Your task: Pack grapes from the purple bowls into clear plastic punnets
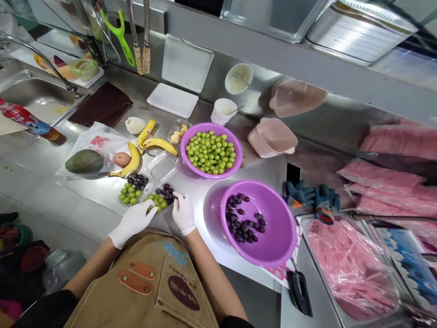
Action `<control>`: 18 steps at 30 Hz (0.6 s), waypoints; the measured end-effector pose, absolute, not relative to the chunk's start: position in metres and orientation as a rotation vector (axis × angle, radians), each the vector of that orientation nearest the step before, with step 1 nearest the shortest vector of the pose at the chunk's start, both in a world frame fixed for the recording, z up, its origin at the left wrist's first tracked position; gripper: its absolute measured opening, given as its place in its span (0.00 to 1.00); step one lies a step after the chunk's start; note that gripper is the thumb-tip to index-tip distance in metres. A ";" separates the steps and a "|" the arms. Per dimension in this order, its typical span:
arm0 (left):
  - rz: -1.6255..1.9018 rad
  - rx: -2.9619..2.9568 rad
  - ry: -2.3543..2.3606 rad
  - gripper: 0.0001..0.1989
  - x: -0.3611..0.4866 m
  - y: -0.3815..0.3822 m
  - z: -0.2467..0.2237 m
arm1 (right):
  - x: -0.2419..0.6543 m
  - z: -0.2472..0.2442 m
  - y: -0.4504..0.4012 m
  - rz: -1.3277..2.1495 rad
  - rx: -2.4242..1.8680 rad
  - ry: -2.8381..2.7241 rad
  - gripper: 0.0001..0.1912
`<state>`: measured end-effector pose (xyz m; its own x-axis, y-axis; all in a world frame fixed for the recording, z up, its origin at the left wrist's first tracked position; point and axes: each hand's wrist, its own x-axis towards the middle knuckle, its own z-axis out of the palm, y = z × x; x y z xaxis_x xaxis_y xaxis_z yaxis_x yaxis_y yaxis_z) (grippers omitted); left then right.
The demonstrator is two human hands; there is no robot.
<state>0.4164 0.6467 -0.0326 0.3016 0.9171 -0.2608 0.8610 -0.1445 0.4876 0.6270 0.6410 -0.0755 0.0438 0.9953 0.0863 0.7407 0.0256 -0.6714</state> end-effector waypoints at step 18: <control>0.481 2.207 1.514 0.13 0.415 0.785 -0.058 | 0.589 -0.065 0.733 0.730 -1.678 -1.787 0.15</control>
<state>0.4146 0.7855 -0.0580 0.3473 0.9366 0.0460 0.7915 -0.3192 0.5212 0.5891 0.7331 -0.0652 -0.0445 0.9981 0.0417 0.6834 0.0608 -0.7275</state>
